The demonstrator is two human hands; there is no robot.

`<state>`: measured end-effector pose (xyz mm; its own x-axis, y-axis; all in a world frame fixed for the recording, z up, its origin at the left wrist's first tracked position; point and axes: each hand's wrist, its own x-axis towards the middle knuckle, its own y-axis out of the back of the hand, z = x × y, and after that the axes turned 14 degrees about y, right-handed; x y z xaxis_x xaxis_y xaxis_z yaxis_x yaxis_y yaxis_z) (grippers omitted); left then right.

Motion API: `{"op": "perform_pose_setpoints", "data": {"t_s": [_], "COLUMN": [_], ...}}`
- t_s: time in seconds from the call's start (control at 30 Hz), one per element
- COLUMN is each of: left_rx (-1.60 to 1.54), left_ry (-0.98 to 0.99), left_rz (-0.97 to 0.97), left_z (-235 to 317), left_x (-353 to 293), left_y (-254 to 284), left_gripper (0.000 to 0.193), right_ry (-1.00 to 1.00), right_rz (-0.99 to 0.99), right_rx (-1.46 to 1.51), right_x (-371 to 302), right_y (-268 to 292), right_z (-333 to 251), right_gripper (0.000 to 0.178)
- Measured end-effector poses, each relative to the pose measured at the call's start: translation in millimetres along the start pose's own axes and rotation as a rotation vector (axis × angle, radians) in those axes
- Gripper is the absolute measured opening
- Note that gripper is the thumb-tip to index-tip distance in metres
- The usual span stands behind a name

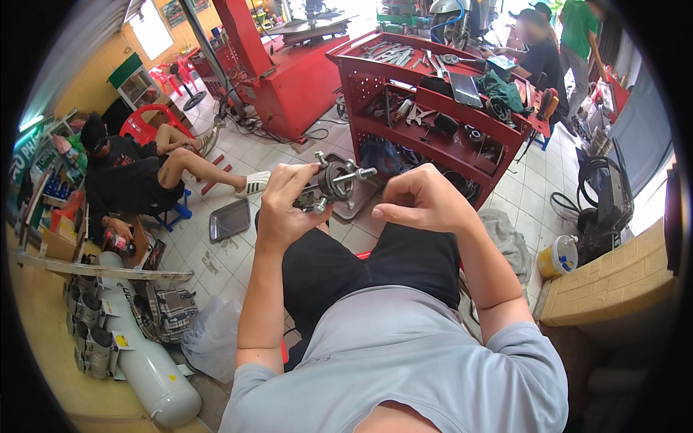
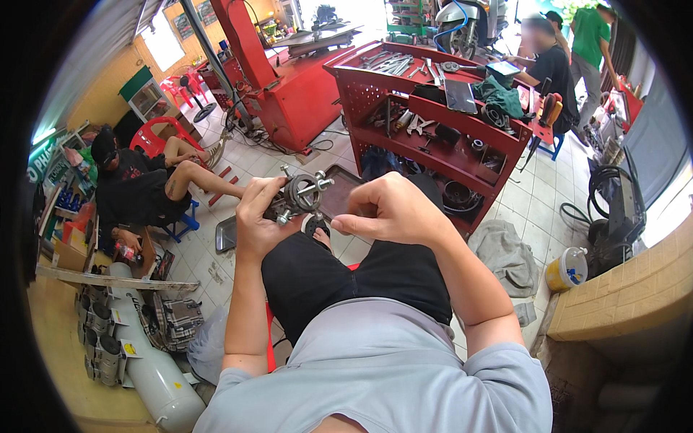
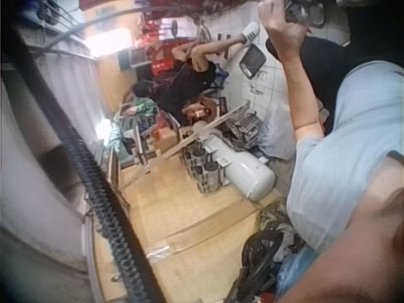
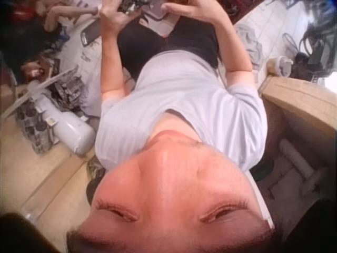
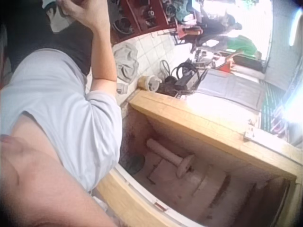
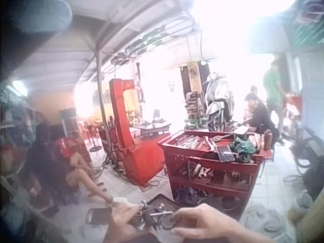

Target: The person sits on a low stool in a workshop and holds a metallic mechanical component, likely a carburetor, in their lap. They use both hands to manipulate the internal parts, rotating and adjusting a central shaft and surrounding fittings. The person repeatedly checks the movement of the shaft and adjusts the component's orientation throughout the clip.

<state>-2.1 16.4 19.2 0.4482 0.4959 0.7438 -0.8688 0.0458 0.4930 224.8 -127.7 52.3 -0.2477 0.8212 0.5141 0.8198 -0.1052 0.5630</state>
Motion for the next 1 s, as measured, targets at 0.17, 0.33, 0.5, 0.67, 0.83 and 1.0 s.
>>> {"op": "perform_pose_setpoints", "data": {"t_s": [0.17,0.33,0.5,0.67,0.83,1.0], "left_rx": [0.003,-0.005,-0.010,-0.014,-0.020,-0.030], "left_ry": [-0.006,0.014,-0.021,-0.002,-0.035,-0.008], "left_rz": [0.001,-0.002,-0.015,-0.007,-0.031,-0.020], "left_z": [-2.1,-0.3,0.5,-0.7,0.9,0.6], "left_x": [-0.6,-0.1,0.5,0.0,0.4,-0.5], "left_y": [1.0,0.2,0.6,0.5,0.5,0.3], "left_gripper": [0.065,0.063,0.062,0.062,0.061,0.062], "right_ry": [0.070,-0.012,0.076,0.055,0.083,0.106], "right_rz": [0.115,-0.043,0.075,-0.023,0.051,-0.025], "right_rx": [0.110,0.027,0.128,0.013,0.163,-0.004], "right_x": [4.0,1.5,3.1,0.6,3.2,0.7], "right_y": [-2.8,2.6,-2.8,-0.2,-3.3,0.7], "right_z": [-6.8,2.7,-3.6,8.8,-2.5,8.9], "right_gripper": [0.039,0.046,0.044,0.044,0.037,0.038]}}
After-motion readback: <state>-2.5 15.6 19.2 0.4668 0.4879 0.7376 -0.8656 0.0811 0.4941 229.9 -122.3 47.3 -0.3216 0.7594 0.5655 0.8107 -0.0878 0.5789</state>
